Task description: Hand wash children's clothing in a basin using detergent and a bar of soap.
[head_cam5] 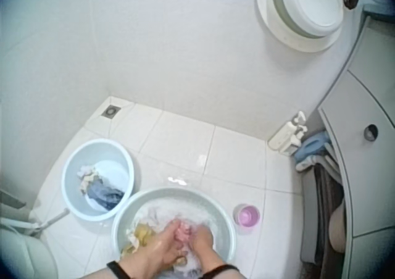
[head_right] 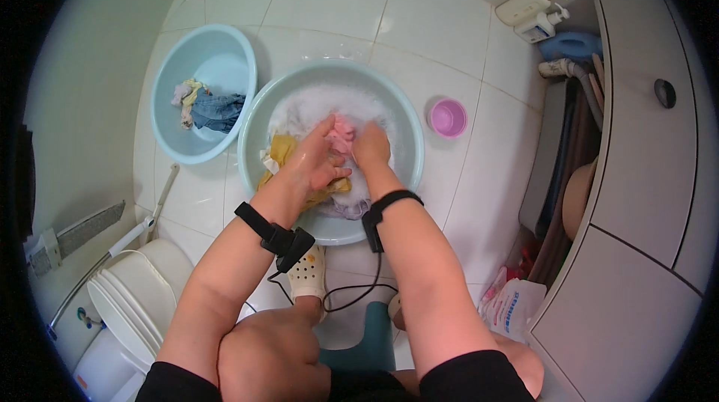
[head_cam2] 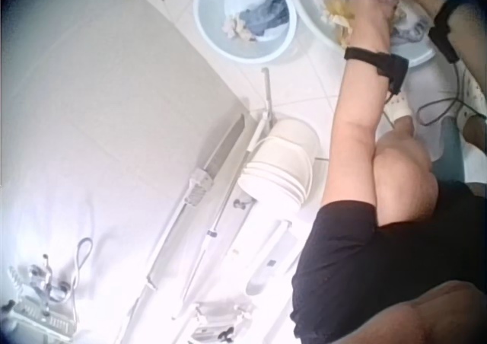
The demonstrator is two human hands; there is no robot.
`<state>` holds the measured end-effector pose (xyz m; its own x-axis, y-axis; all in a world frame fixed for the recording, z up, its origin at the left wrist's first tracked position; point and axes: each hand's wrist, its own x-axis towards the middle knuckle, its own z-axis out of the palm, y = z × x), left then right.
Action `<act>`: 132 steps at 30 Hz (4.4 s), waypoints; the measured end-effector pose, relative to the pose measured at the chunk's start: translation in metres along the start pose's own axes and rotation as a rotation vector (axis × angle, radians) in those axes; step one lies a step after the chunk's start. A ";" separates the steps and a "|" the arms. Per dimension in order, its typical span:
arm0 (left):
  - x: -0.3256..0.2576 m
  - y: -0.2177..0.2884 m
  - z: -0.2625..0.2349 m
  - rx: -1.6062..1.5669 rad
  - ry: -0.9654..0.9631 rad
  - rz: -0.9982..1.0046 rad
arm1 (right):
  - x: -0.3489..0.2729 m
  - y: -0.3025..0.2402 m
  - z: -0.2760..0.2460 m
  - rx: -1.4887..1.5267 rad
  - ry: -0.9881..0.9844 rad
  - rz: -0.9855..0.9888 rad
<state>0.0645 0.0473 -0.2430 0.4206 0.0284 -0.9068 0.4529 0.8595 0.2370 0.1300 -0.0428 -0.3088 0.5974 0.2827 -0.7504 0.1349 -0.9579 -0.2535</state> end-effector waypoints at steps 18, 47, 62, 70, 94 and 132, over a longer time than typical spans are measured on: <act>0.073 -0.011 -0.098 0.544 -0.050 0.822 | -0.127 -0.086 0.000 0.590 0.659 -0.762; 0.004 0.023 -0.027 -0.269 -0.155 0.072 | -0.125 -0.048 -0.024 0.900 0.137 -0.630; 0.006 0.004 -0.008 0.055 0.158 0.286 | -0.045 -0.041 -0.007 0.974 0.634 -0.419; -0.002 0.005 -0.013 0.145 0.134 0.329 | 0.008 0.026 0.025 0.449 0.930 -0.250; -0.069 -0.025 -0.001 -0.634 -0.806 -0.317 | -0.108 0.007 -0.022 2.137 -0.585 -0.603; -0.056 -0.030 -0.016 0.140 -0.680 -0.122 | -0.086 -0.005 -0.051 1.541 -0.340 -0.368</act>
<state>0.0146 0.0278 -0.2055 0.7376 -0.4288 -0.5216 0.6060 0.7611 0.2313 0.1181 -0.0651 -0.2115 0.4923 0.6713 -0.5540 -0.7804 0.0585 -0.6226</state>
